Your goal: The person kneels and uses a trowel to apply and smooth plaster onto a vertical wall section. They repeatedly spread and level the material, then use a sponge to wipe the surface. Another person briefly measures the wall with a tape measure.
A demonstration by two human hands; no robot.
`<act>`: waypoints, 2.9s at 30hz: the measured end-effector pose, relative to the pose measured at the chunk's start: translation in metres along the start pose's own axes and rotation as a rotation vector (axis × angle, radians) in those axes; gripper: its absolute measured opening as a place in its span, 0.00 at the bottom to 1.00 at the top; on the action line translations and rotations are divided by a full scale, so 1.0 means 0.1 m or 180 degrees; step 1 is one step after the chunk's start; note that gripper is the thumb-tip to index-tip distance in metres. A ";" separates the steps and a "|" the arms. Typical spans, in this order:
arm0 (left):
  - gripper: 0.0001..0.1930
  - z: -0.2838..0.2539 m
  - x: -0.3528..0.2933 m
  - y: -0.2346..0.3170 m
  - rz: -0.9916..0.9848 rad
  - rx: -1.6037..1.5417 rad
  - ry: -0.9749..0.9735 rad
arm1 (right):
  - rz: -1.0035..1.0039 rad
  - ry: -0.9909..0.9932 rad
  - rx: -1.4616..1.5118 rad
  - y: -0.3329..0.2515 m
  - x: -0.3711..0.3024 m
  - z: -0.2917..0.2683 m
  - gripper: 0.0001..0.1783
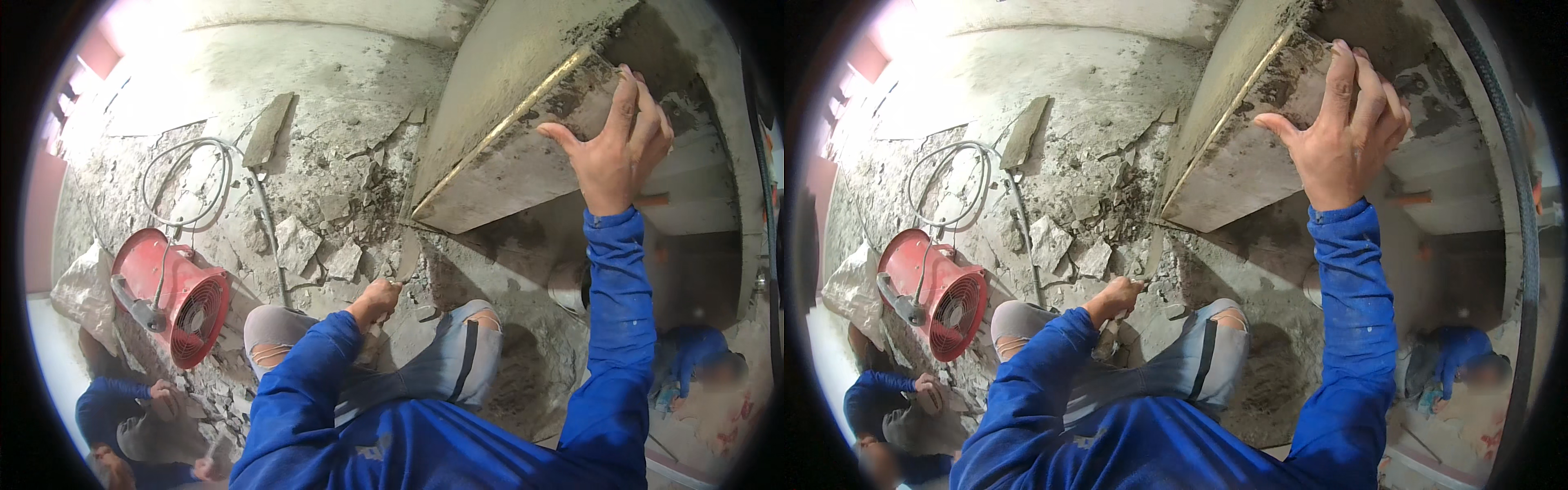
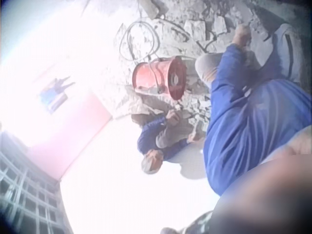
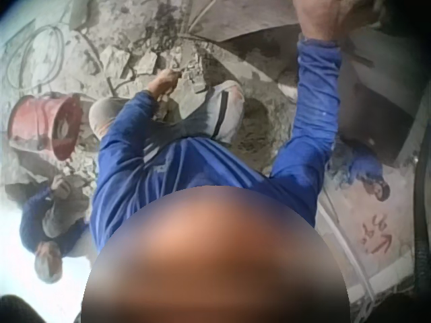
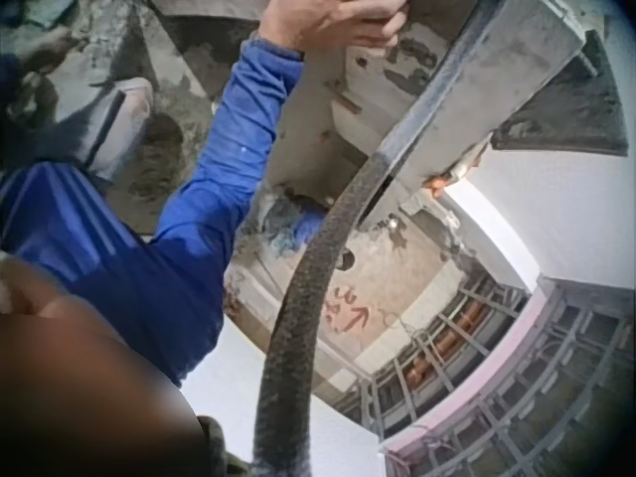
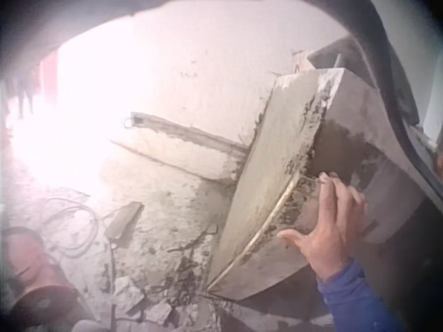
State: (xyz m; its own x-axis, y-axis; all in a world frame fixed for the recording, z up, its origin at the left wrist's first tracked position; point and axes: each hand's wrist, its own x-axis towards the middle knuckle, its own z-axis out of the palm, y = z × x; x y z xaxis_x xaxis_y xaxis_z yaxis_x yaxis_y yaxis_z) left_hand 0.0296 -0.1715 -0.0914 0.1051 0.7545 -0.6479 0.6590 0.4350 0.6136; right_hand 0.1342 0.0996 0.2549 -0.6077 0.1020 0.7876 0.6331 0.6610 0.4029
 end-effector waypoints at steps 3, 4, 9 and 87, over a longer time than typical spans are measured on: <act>0.19 -0.01 0.07 0.01 -0.0696 -0.0861 0.0240 | -0.0022 0.0074 0.0069 0.00 0.00 0.00 0.61; 0.22 -0.01 0.12 -0.01 -0.0987 -0.1098 0.0287 | 0.0006 0.0046 0.0084 0.00 0.00 0.00 0.61; 0.23 0.14 0.46 -0.48 -0.0569 -0.0948 0.0776 | 0.0009 -0.0022 -0.0096 0.01 0.01 0.00 0.59; 0.24 0.16 -0.26 -0.09 0.0115 -0.1341 0.1546 | -0.0403 0.0104 -0.0542 0.04 0.02 0.01 0.62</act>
State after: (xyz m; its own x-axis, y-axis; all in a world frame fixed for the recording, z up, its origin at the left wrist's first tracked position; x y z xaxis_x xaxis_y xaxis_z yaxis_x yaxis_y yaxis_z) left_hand 0.0325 -0.2023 -0.0873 -0.2925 0.8658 -0.4060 0.3020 0.4865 0.8198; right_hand 0.1349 0.1031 0.2570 -0.6733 0.0000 0.7393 0.6262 0.5316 0.5703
